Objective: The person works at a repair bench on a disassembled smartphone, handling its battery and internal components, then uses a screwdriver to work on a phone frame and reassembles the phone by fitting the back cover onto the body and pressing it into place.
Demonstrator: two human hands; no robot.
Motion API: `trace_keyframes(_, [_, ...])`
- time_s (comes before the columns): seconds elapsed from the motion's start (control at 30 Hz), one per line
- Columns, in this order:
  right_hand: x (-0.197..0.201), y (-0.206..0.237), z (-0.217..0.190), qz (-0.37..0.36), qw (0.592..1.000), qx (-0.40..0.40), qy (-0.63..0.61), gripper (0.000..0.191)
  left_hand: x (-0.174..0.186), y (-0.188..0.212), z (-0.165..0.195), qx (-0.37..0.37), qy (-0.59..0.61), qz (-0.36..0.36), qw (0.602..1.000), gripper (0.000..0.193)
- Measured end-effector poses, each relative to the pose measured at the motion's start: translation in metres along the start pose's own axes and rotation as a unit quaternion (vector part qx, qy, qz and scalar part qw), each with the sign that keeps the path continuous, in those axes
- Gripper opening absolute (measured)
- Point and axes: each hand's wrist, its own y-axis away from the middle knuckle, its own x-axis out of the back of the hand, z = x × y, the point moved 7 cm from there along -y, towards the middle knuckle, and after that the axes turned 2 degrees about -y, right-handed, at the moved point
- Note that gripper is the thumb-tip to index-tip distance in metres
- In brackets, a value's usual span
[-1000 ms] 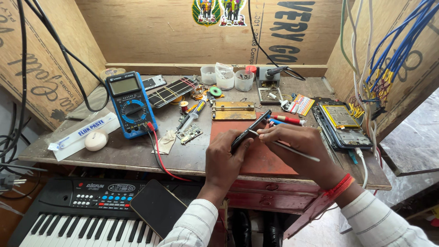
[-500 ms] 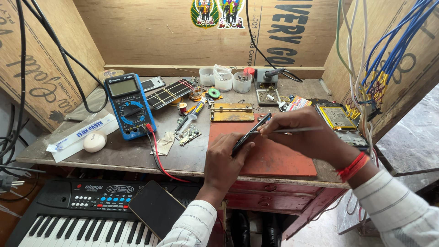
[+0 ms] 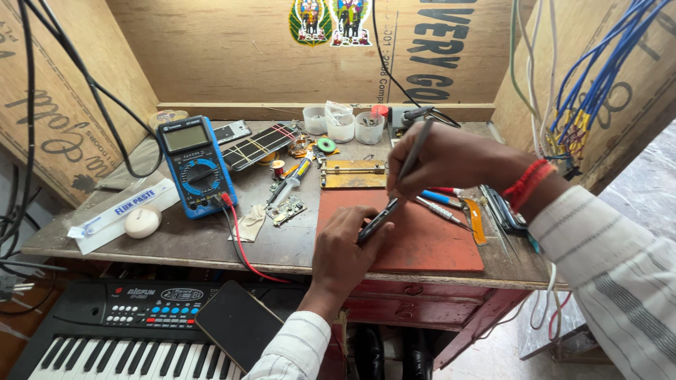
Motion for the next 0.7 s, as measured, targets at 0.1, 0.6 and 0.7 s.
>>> trace_keyframes(0.1, [0.003,0.000,-0.009,-0.005,0.999,0.030,-0.017,0.011,0.000,-0.001,-0.002,0.012,0.013,-0.003,1.000,0.023])
trace_keyframes(0.6, [0.033,0.058,0.140,0.243,0.946,-0.180,0.114,0.033,0.002,0.000,-0.004,0.034,0.023,0.022,0.999,0.026])
trace_keyframes(0.7, [0.021,0.051,0.175,0.171,0.949,-0.229,0.135,0.041,0.001,0.001,-0.006,0.044,0.027,0.018,0.999,0.024])
